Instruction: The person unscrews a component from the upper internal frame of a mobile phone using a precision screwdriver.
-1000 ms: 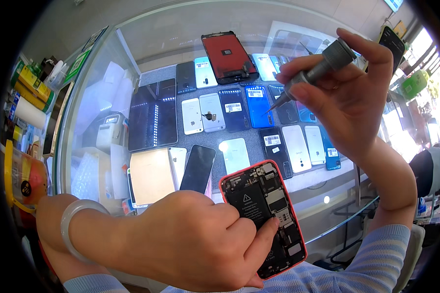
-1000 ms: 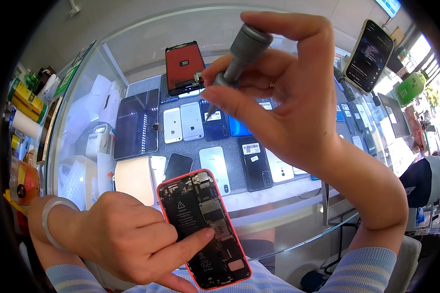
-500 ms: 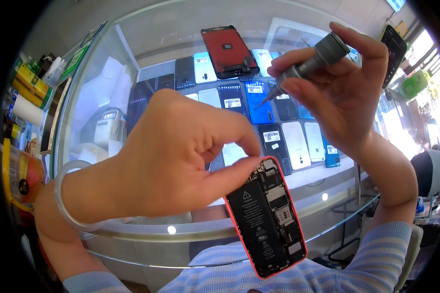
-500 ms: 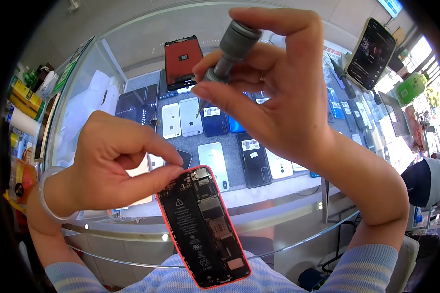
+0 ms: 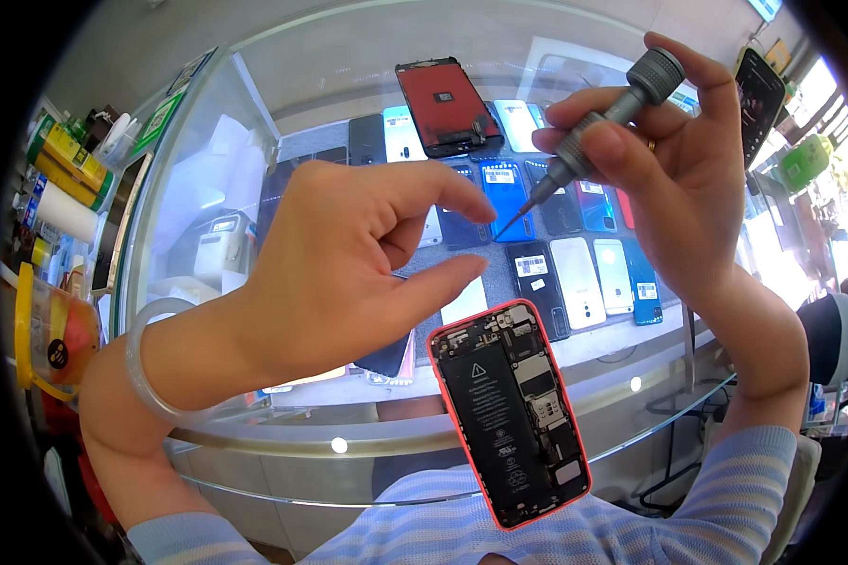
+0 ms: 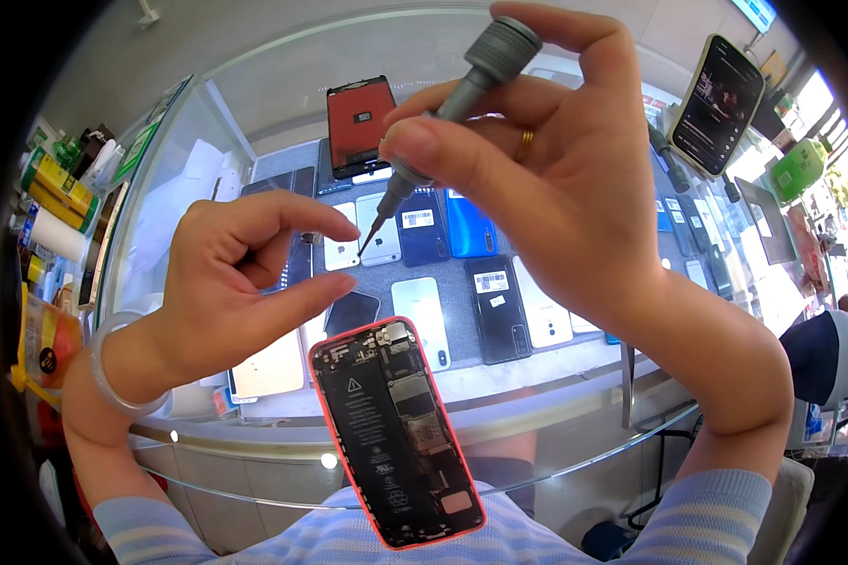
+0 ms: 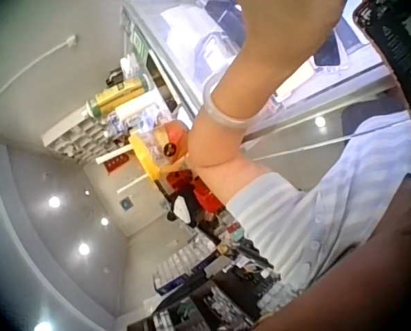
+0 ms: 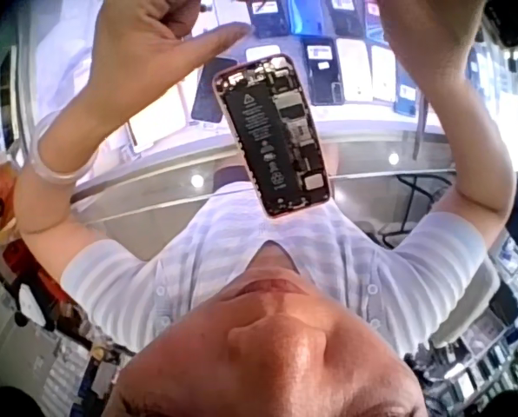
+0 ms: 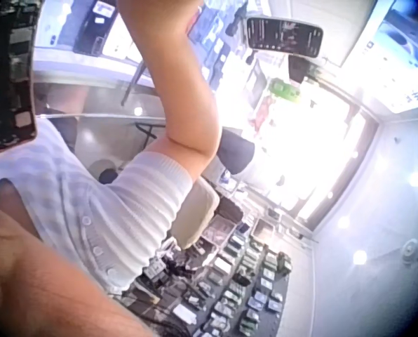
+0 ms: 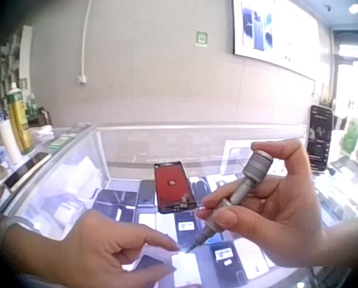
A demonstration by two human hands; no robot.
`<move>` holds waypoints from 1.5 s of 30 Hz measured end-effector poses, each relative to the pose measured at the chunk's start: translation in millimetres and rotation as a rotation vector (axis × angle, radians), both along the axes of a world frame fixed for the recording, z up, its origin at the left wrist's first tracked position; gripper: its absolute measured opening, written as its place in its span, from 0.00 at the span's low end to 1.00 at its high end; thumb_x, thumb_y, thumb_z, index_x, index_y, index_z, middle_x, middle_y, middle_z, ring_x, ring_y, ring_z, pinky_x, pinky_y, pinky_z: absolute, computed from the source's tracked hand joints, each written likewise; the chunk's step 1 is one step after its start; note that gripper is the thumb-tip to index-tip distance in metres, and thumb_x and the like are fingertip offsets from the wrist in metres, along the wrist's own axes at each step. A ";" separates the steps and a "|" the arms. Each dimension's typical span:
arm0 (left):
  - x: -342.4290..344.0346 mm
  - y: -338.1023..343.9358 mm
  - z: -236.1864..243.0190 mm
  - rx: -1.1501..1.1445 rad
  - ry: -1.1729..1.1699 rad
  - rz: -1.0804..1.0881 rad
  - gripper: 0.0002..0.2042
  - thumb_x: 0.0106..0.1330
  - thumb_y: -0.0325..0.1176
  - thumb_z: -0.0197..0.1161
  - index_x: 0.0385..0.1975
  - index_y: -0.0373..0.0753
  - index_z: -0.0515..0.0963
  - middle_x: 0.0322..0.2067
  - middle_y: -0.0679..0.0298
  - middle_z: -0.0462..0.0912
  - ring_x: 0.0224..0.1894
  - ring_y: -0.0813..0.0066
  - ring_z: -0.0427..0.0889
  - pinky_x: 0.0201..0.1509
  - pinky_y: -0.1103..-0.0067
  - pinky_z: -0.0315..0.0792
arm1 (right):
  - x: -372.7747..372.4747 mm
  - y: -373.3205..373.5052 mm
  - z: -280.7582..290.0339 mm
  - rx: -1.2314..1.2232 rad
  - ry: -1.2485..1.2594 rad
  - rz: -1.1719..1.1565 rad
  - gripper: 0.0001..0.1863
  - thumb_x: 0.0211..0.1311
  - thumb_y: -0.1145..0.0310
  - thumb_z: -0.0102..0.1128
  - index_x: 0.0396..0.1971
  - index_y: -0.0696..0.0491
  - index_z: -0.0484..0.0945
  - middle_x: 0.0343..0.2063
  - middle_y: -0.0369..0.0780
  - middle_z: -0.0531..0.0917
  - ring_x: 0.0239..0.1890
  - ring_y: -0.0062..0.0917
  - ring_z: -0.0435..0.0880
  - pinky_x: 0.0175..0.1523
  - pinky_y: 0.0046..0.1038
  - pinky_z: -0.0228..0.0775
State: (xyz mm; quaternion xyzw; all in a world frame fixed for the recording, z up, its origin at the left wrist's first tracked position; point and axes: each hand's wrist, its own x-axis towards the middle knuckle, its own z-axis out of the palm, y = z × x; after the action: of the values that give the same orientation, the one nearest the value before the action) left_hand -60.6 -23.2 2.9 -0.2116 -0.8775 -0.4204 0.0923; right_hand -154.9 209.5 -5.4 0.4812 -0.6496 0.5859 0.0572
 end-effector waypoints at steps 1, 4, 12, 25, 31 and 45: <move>0.6 0.8 -0.2 -0.005 0.026 -0.002 0.10 0.54 0.26 0.74 0.37 0.37 0.84 0.12 0.77 0.59 0.15 0.91 0.50 0.20 0.83 0.42 | 4.7 -1.2 1.5 -0.028 -0.077 -0.018 0.31 0.70 0.70 0.58 0.66 0.54 0.52 0.44 0.53 0.83 0.48 0.40 0.86 0.51 0.37 0.84; 0.4 2.3 -0.7 -0.124 0.239 -0.061 0.10 0.52 0.26 0.76 0.35 0.38 0.85 0.11 0.73 0.65 0.13 0.88 0.54 0.19 0.83 0.45 | 16.0 -5.8 4.7 -0.085 -0.266 -0.055 0.29 0.71 0.69 0.55 0.66 0.54 0.52 0.45 0.53 0.82 0.48 0.40 0.86 0.49 0.36 0.84; -5.2 1.0 -3.2 -0.161 0.470 -0.107 0.08 0.50 0.25 0.77 0.30 0.38 0.86 0.13 0.67 0.75 0.12 0.81 0.65 0.16 0.82 0.52 | 21.2 -8.7 9.6 -0.069 -0.352 -0.071 0.29 0.73 0.69 0.53 0.66 0.57 0.50 0.45 0.52 0.82 0.48 0.39 0.86 0.48 0.30 0.85; -7.4 0.8 -7.6 -0.146 0.545 -0.132 0.08 0.48 0.26 0.78 0.25 0.38 0.85 0.15 0.65 0.79 0.14 0.74 0.74 0.17 0.81 0.60 | 21.0 -8.7 7.9 -0.075 -0.333 -0.078 0.29 0.72 0.69 0.54 0.65 0.56 0.51 0.45 0.53 0.82 0.47 0.40 0.86 0.49 0.34 0.84; -7.0 1.3 -7.8 -0.135 0.537 -0.136 0.07 0.47 0.25 0.77 0.24 0.38 0.85 0.15 0.65 0.78 0.14 0.74 0.75 0.17 0.81 0.60 | 20.0 -7.8 6.9 -0.083 -0.279 -0.054 0.31 0.71 0.69 0.56 0.65 0.57 0.50 0.45 0.54 0.82 0.47 0.41 0.87 0.49 0.37 0.84; 1.7 2.0 -1.2 -0.097 0.283 -0.101 0.05 0.52 0.24 0.75 0.25 0.36 0.84 0.12 0.70 0.74 0.12 0.88 0.61 0.17 0.84 0.48 | -2.1 6.6 -3.5 -0.069 0.124 0.115 0.35 0.71 0.72 0.53 0.69 0.55 0.42 0.45 0.56 0.82 0.46 0.41 0.87 0.50 0.38 0.84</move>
State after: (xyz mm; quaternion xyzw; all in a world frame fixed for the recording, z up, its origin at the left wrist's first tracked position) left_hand -58.9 -21.2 1.7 -0.3166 -0.8633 -0.3475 0.1835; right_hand -157.0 216.1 -8.8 0.5507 -0.5956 0.5793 0.0801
